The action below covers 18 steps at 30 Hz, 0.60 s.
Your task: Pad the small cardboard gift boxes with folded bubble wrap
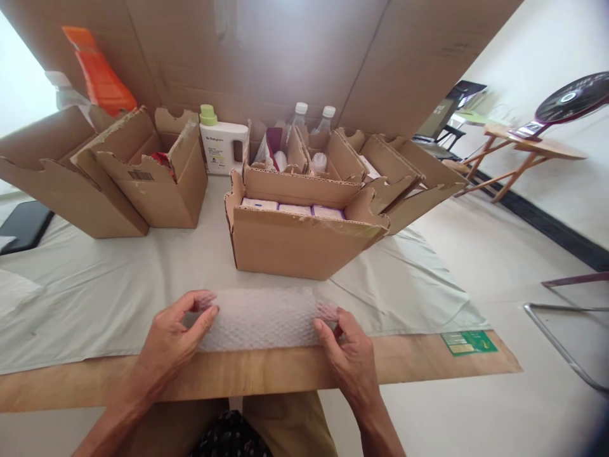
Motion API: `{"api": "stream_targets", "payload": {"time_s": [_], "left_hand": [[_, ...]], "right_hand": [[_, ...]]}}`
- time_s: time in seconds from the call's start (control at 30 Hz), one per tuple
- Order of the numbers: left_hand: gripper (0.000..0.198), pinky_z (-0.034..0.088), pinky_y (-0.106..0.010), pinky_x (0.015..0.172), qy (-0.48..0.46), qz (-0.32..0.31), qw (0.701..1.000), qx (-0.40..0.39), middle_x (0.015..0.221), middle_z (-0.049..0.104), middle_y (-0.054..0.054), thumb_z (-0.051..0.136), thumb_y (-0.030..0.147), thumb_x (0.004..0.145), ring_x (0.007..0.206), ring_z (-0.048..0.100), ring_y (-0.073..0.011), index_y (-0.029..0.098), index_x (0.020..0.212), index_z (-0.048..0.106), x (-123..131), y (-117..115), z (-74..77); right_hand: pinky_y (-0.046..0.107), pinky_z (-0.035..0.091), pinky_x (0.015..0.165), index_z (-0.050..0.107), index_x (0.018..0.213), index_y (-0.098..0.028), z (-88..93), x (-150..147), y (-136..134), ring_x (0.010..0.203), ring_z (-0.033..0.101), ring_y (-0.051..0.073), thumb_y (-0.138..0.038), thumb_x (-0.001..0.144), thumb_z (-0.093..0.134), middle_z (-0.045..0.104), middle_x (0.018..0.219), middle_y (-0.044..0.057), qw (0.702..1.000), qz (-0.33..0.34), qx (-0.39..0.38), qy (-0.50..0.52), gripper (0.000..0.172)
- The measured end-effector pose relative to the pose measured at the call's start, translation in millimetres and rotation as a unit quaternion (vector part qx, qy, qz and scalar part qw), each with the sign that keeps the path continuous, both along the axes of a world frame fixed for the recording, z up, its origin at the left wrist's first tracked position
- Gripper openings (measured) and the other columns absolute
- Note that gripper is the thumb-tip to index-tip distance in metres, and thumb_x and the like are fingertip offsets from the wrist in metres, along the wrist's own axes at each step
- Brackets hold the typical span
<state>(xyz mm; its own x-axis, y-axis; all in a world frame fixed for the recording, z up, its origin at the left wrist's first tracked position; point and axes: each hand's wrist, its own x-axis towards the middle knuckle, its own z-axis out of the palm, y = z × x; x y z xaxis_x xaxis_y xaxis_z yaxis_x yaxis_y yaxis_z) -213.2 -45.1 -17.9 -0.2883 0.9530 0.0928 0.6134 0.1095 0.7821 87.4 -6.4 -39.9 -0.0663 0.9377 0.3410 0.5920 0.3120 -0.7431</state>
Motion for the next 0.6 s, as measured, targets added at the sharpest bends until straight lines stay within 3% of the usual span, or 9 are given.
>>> {"api": "stream_targets", "payload": {"time_s": [0.13,0.23,0.3,0.4,0.5,0.6], "left_hand": [[0.048,0.056,-0.030,0.062,0.027,-0.005,0.999,-0.042,0.081,0.073,-0.001,0.060,0.052,0.085,0.071,0.070,-0.0215,0.023,0.123,0.063,-5.9,0.2,-15.6],[0.055,0.057,-0.037,0.076,0.089,0.024,0.996,0.003,0.101,0.073,-0.007,0.058,0.050,0.089,0.091,0.071,-0.0259,0.021,0.135,0.054,-7.9,-9.1,-21.1],[0.048,0.055,-0.041,0.086,0.144,0.030,0.987,0.060,0.116,0.068,-0.011,0.057,0.044,0.093,0.104,0.067,-0.0286,0.022,0.135,0.054,-1.8,-14.5,-19.3],[0.030,0.050,-0.040,0.093,0.181,-0.049,0.974,0.131,0.114,0.066,-0.009,0.055,0.027,0.097,0.106,0.064,-0.0261,0.025,0.126,0.061,17.2,-17.9,-14.7],[0.025,0.049,-0.037,0.087,0.193,-0.139,0.961,0.142,0.101,0.068,-0.006,0.052,0.014,0.096,0.094,0.062,-0.0231,0.023,0.114,0.066,34.4,-18.0,-16.0],[0.021,0.048,-0.038,0.082,0.210,-0.165,0.955,0.131,0.097,0.068,-0.006,0.052,0.011,0.095,0.089,0.061,-0.0233,0.020,0.106,0.068,38.0,-18.5,-22.7]], "right_hand": [[0.046,0.057,0.088,0.062,0.125,-0.021,-17.4,6.0,2.9,0.107,0.067,0.030,-0.036,0.096,0.063,0.070,0.120,0.013,0.997,-0.036,0.051,-0.038,0.032],[0.050,0.053,0.095,0.058,0.131,-0.022,-15.7,6.4,-2.0,0.118,0.061,0.031,-0.027,0.098,0.061,0.064,0.131,0.015,0.992,-0.033,0.098,-0.066,0.033],[0.050,0.049,0.100,0.058,0.129,-0.022,-7.3,-3.1,-6.3,0.121,0.059,0.030,-0.019,0.097,0.059,0.062,0.133,0.015,0.988,-0.012,0.134,-0.081,0.032],[0.047,0.049,0.099,0.060,0.122,-0.021,6.9,-34.4,-14.4,0.121,0.059,0.028,-0.009,0.095,0.054,0.065,0.129,0.013,0.980,0.075,0.157,-0.098,0.030],[0.048,0.050,0.097,0.062,0.121,-0.019,11.6,-66.0,-20.8,0.123,0.059,0.030,-0.007,0.093,0.049,0.066,0.133,0.012,0.963,0.196,0.121,-0.136,0.033],[0.050,0.050,0.099,0.062,0.124,-0.018,3.7,-60.2,-20.5,0.126,0.059,0.031,-0.011,0.095,0.048,0.065,0.137,0.011,0.947,0.248,0.075,-0.192,0.032]]}}
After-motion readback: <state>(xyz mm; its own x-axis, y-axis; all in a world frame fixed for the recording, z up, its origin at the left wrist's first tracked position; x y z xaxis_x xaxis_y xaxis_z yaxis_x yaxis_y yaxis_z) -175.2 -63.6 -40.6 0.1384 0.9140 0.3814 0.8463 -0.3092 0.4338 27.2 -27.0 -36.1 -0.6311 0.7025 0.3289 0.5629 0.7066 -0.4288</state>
